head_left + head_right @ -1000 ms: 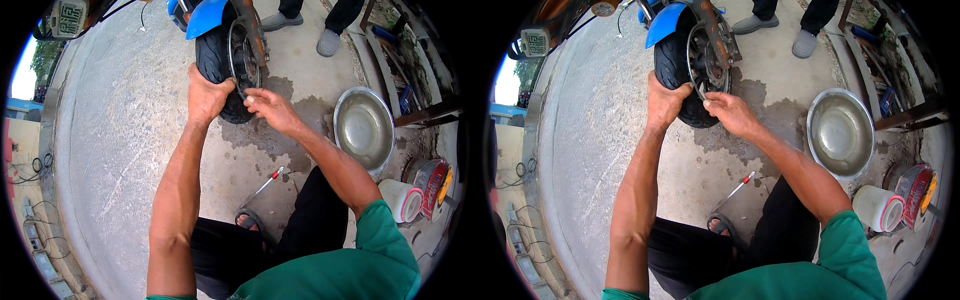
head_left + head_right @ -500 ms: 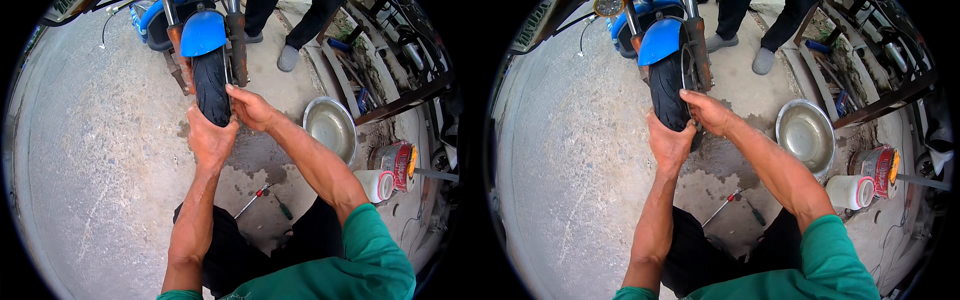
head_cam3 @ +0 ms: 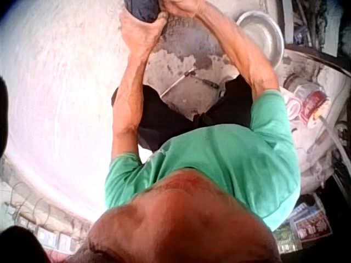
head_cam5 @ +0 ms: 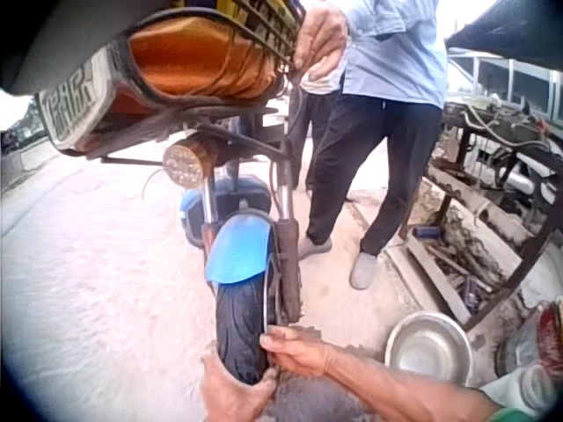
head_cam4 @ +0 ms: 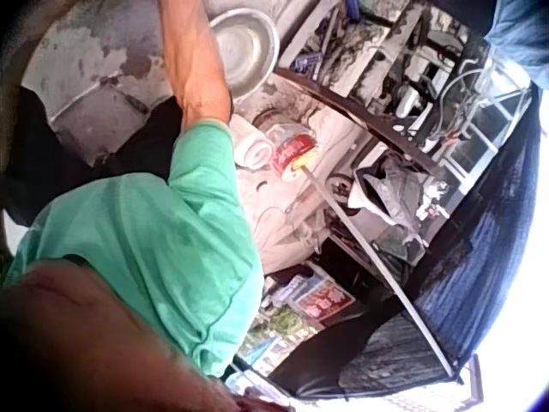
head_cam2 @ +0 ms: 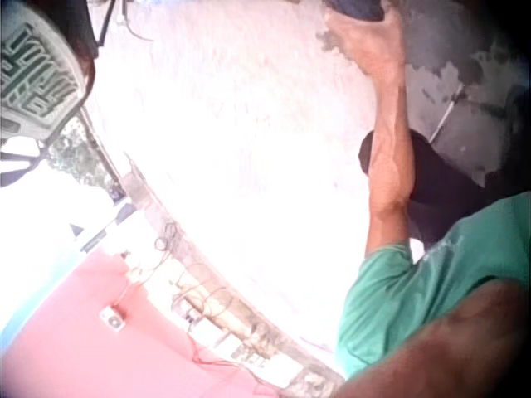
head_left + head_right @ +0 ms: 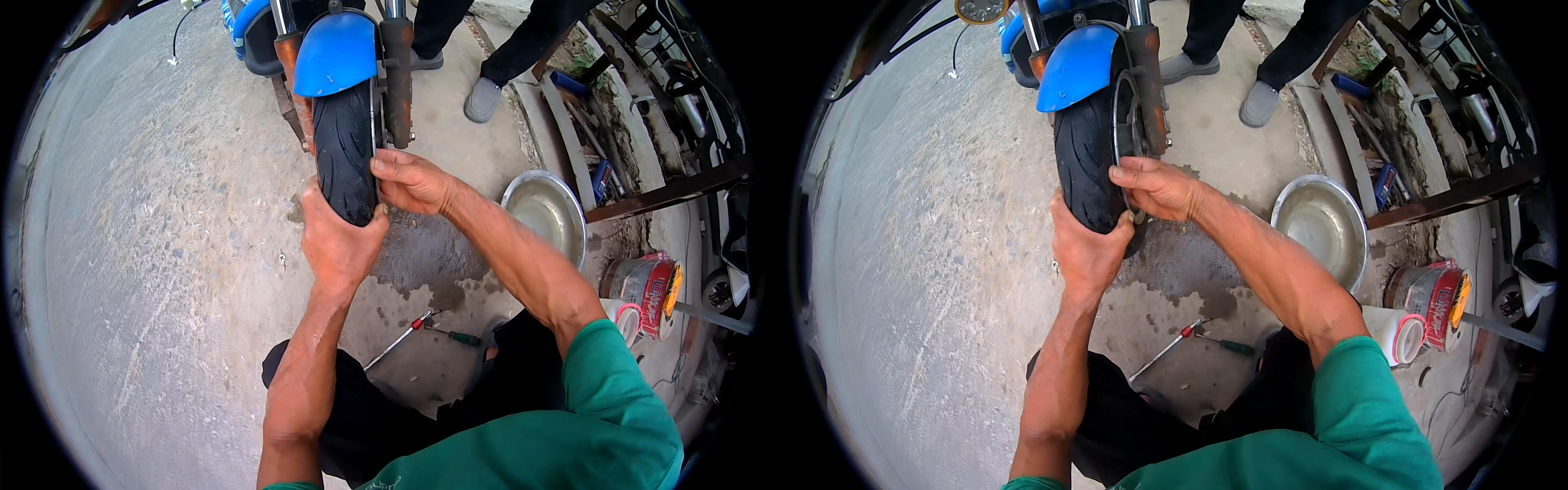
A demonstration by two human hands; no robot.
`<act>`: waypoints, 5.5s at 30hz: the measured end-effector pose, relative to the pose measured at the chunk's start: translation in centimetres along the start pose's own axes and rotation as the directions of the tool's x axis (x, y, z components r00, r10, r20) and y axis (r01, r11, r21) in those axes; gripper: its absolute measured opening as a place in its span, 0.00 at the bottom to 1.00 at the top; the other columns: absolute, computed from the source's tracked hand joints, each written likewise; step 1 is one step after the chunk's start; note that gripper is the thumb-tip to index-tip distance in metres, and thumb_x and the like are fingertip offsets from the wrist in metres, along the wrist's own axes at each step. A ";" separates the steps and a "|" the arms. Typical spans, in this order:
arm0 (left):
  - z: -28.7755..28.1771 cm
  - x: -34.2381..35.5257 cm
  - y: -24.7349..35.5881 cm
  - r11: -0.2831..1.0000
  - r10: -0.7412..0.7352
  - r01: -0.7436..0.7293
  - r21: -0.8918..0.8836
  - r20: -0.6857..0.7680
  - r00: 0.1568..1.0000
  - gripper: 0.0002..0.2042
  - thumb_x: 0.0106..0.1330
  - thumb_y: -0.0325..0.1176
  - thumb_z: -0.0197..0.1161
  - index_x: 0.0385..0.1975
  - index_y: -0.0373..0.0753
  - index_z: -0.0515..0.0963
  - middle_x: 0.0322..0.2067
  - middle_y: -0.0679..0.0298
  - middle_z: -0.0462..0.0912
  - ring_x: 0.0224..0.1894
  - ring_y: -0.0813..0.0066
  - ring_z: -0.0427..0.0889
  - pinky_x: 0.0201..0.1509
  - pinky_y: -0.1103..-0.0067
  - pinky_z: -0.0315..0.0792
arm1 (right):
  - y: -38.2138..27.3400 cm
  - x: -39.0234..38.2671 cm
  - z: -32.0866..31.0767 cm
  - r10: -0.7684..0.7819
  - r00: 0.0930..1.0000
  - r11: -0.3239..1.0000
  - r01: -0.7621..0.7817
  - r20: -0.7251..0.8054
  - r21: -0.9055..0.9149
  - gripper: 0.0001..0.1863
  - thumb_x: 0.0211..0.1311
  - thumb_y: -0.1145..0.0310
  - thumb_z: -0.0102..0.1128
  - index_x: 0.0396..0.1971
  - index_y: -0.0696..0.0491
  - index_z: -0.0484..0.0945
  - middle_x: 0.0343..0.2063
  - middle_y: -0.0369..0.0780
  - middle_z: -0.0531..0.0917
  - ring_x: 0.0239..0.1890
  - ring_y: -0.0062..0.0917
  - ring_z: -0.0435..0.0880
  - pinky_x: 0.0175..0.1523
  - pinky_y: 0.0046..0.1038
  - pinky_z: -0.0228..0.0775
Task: The person uses a tire lever to pry the bead of a motorcycle tire onto the rim, working around the circumference of the wheel. They repeatedly insert the lever, rotate the tire, and push the bead into place by hand.
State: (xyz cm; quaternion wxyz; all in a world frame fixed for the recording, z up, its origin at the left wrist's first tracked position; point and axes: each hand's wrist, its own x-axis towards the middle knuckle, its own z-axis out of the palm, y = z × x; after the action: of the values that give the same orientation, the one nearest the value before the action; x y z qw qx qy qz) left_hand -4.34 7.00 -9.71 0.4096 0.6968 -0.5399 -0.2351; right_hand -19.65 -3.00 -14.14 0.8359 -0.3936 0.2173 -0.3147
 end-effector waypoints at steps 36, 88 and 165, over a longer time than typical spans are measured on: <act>3.6 -0.7 0.6 0.979 -0.203 0.183 -0.091 -0.528 0.825 0.21 0.58 0.38 0.75 0.44 0.33 0.77 0.35 0.49 0.87 0.39 0.58 0.88 0.45 0.67 0.79 | 2.7 1.6 2.1 -0.207 0.976 0.906 0.168 -0.061 -0.389 0.24 0.68 0.56 0.69 0.51 0.62 0.78 0.44 0.43 0.87 0.47 0.24 0.84 0.54 0.30 0.75; 2.6 0.4 3.2 0.981 -0.154 0.193 0.034 -0.477 0.865 0.24 0.58 0.39 0.75 0.48 0.31 0.75 0.39 0.43 0.85 0.43 0.50 0.87 0.50 0.64 0.78 | 2.3 0.9 0.7 -0.190 0.978 0.935 0.206 0.086 -0.288 0.35 0.65 0.74 0.60 0.71 0.61 0.61 0.64 0.48 0.76 0.66 0.32 0.75 0.69 0.34 0.66; 3.6 -0.6 -0.3 0.979 -0.196 0.197 -0.054 -0.510 0.837 0.31 0.54 0.38 0.78 0.54 0.29 0.73 0.44 0.48 0.85 0.47 0.60 0.86 0.54 0.68 0.78 | 1.1 -3.2 1.2 -0.363 0.931 0.664 0.296 0.051 -0.686 0.28 0.69 0.56 0.66 0.59 0.61 0.75 0.43 0.45 0.79 0.42 0.31 0.83 0.51 0.35 0.79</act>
State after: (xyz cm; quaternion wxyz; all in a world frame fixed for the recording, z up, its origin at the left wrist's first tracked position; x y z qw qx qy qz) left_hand -7.17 6.46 -12.00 0.5119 0.7859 -0.3371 -0.0819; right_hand -20.81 0.35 -13.92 0.5501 -0.6911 0.2803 -0.3757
